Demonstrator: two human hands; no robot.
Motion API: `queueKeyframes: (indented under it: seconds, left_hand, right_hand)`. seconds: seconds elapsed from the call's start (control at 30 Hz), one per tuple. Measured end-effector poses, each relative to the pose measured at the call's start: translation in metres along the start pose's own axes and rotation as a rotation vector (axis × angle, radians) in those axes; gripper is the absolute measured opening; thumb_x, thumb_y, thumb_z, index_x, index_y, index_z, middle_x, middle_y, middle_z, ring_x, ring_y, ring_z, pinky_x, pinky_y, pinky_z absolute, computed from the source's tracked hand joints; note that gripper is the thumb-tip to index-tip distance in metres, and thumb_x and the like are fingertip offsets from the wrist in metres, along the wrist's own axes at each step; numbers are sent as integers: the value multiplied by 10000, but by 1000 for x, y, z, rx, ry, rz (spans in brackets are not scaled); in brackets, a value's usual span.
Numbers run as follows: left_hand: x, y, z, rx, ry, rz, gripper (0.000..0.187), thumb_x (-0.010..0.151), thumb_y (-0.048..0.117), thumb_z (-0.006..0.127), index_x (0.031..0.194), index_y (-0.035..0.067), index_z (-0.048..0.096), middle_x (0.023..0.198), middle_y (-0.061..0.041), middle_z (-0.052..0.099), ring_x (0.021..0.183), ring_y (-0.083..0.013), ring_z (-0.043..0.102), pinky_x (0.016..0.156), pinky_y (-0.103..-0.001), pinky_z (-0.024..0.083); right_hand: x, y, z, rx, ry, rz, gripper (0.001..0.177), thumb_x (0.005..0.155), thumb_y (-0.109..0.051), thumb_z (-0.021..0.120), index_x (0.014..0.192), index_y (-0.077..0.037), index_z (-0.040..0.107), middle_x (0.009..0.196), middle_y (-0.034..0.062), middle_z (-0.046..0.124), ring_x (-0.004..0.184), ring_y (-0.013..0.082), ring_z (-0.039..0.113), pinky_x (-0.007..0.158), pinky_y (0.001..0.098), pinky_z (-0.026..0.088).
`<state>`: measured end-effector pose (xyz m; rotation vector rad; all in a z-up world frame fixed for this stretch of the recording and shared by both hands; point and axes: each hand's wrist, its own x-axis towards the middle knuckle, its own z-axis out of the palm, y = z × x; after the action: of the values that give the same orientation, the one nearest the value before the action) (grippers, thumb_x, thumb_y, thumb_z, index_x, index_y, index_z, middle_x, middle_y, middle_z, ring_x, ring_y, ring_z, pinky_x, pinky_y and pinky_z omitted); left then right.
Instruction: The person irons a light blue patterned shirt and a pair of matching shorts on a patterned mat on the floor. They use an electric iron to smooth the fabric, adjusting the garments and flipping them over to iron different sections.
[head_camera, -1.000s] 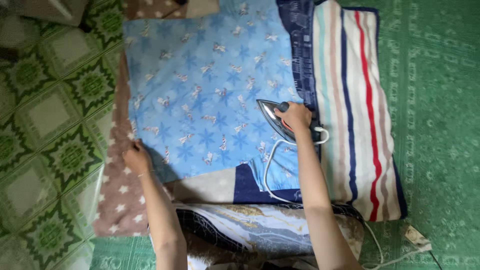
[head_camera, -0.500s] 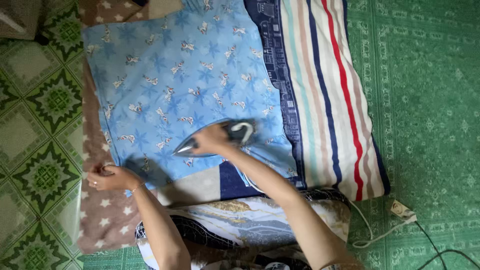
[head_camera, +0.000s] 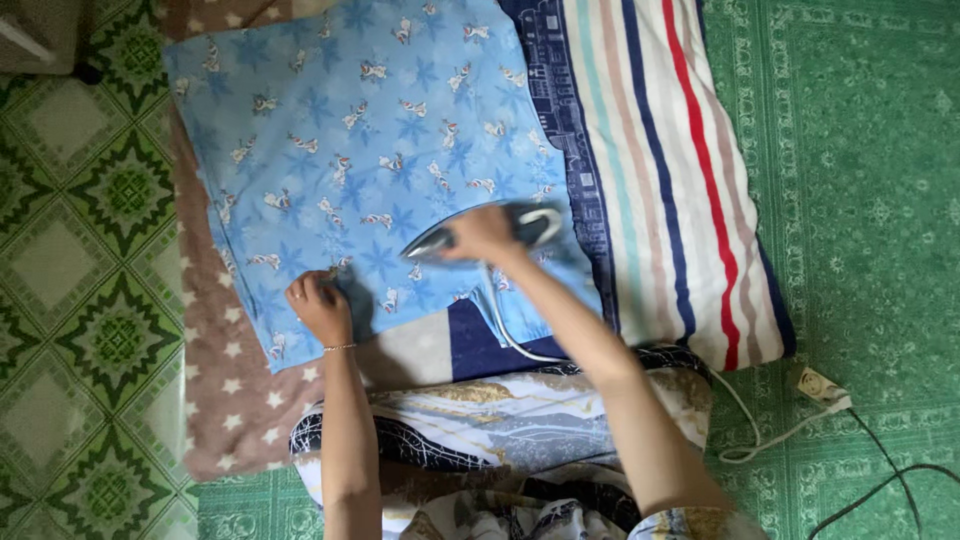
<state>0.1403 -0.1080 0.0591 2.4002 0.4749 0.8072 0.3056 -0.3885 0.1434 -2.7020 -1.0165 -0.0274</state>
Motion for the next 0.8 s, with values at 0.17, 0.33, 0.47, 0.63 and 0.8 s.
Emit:
queueKeyframes:
  seconds: [0.17, 0.33, 0.47, 0.63, 0.8]
  left_hand:
    - [-1, 2, 2, 10, -34, 24, 284, 794, -79, 610, 1030, 64, 675, 1104, -139, 645, 1081, -360, 546, 985, -480, 437]
    - [-5, 5, 4, 47, -57, 52, 307, 794, -56, 619, 1056, 87, 691, 1128, -135, 645, 1099, -363, 550, 984, -491, 435]
    - [-16, 13, 15, 45, -179, 148, 322, 792, -8, 641, 1095, 97, 674, 1154, -130, 643, 1114, -367, 556, 994, -509, 430]
    - [-44, 43, 35, 73, -321, 339, 427, 767, 186, 709, 1158, 40, 617, 1203, -184, 605, 1147, -390, 547, 1001, -520, 412]
    - [-59, 80, 44, 111, -371, 310, 407, 855, 156, 657, 1249, 60, 623, 1277, -119, 622, 1203, -318, 554, 1049, -485, 408]
  right_hand:
    - [-27, 99, -43, -70, -328, 495, 605, 684, -720, 756, 1053, -242, 778, 857, 90, 759, 786, 287, 742, 664, 458, 566]
    - [-23, 145, -50, -100, -178, 796, 571, 777, -721, 721, 1034, -215, 781, 881, 126, 763, 844, 315, 740, 741, 442, 563]
    - [-9, 164, -47, -101, -147, 890, 589, 770, -723, 723, 1063, -213, 766, 898, 126, 761, 872, 313, 736, 751, 437, 564]
    - [2, 182, -50, -30, -114, 919, 629, 745, -700, 747, 1129, -202, 748, 956, 113, 768, 923, 292, 730, 764, 428, 565]
    - [-20, 165, -61, 39, -369, 671, 648, 731, -654, 781, 1194, -203, 742, 1017, 138, 759, 929, 314, 733, 812, 433, 563]
